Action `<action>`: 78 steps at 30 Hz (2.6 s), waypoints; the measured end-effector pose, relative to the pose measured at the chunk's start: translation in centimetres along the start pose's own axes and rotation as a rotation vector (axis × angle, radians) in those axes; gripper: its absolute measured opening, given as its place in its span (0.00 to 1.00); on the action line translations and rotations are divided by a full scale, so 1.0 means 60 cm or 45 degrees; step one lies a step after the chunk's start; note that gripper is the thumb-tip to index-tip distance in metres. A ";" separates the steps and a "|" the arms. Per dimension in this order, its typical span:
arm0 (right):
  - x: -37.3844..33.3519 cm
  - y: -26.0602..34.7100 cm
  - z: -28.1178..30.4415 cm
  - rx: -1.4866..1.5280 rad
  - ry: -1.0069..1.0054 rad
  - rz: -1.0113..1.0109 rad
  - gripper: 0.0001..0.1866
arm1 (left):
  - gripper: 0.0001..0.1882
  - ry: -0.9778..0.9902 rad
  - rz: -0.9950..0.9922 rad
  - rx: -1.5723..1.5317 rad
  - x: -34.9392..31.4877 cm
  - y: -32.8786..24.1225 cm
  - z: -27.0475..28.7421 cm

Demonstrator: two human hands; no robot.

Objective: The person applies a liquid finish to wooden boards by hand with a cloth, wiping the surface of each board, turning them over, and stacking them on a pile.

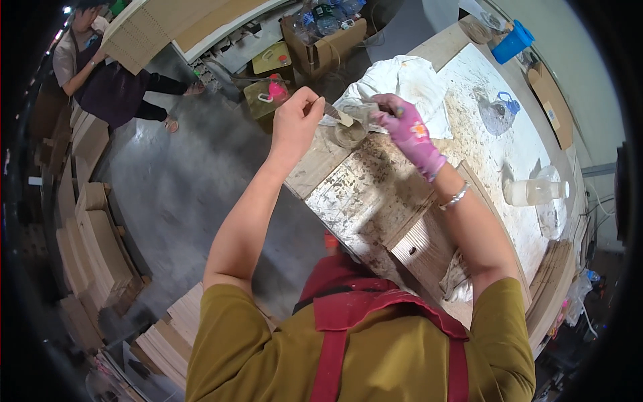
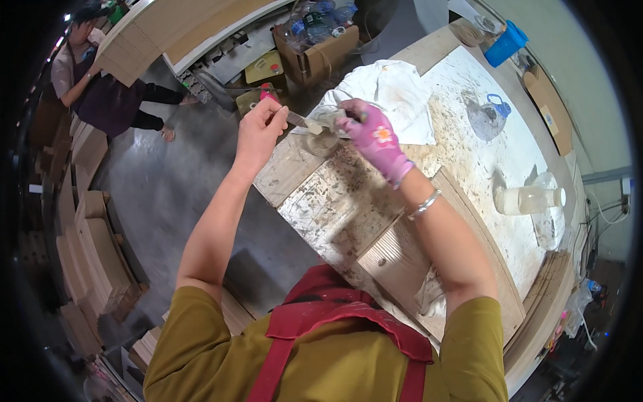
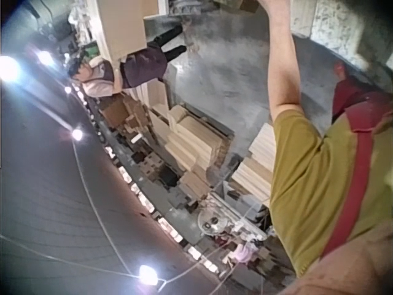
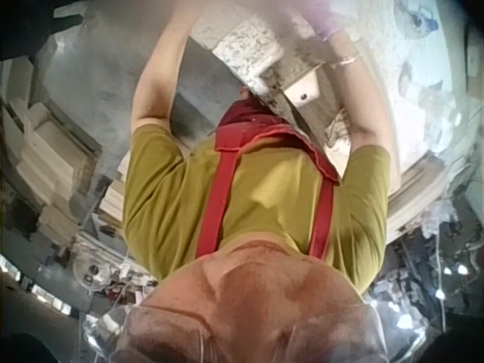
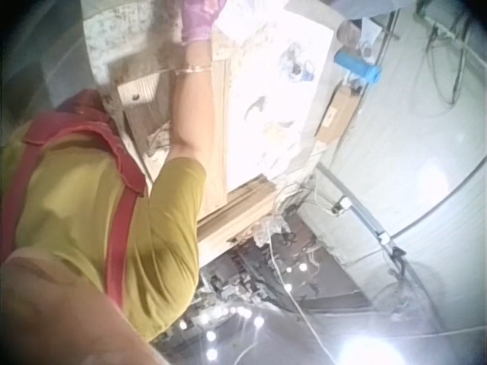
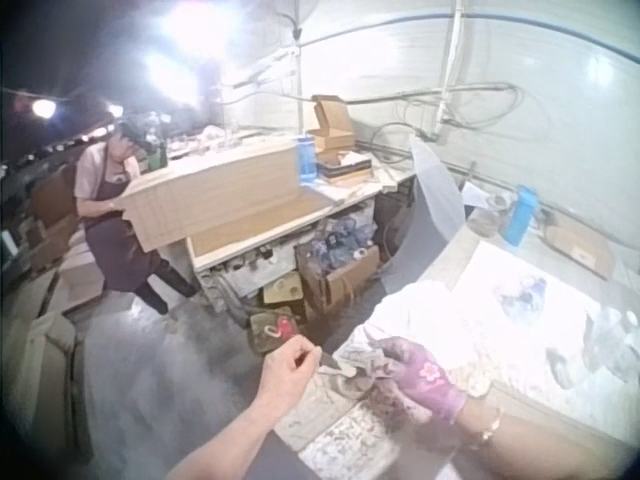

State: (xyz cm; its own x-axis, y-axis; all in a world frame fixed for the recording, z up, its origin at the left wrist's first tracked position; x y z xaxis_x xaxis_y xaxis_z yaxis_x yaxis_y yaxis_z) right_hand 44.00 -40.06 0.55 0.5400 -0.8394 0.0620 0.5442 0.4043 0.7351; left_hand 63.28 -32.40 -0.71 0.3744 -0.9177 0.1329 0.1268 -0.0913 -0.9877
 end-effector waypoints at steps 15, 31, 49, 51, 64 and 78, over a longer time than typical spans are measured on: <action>-0.003 -0.001 -0.022 0.588 -0.082 -0.049 0.16 | 0.06 -0.036 -0.241 0.162 -0.021 -0.065 -0.041; 0.012 -0.050 -0.002 0.440 -0.064 -0.089 0.13 | 0.06 -0.115 -0.172 0.262 -0.027 -0.048 -0.030; -0.025 0.053 -0.013 -0.639 -0.118 0.400 0.15 | 0.06 -0.187 0.188 -0.423 -0.049 0.003 -0.016; -0.019 0.040 -0.001 -0.565 -0.102 0.299 0.15 | 0.06 -0.184 0.118 -0.352 -0.044 0.006 -0.009; -0.017 0.007 -0.014 0.433 -0.003 0.052 0.16 | 0.06 -0.117 -0.237 0.105 -0.052 -0.071 -0.043; 0.015 -0.042 -0.021 1.077 0.152 -0.373 0.15 | 0.07 -0.148 -0.455 0.391 -0.059 -0.077 -0.043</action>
State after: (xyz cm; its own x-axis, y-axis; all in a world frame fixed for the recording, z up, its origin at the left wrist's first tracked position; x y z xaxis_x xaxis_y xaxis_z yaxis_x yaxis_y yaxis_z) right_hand 43.90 -41.40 -2.11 0.5427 -0.8043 -0.2418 0.0420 -0.2616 0.9643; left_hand 59.03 -29.73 3.17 0.3557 -0.7987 0.4853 0.5248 -0.2590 -0.8109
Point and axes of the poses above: each hand's wrist, its own x-axis towards the middle knuckle, its own z-axis out of the back of the hand, y = z × x, the point moved 5 cm from there along x, towards the middle knuckle, and after that the axes turned 13 degrees about -x, right-handed, at the moved point
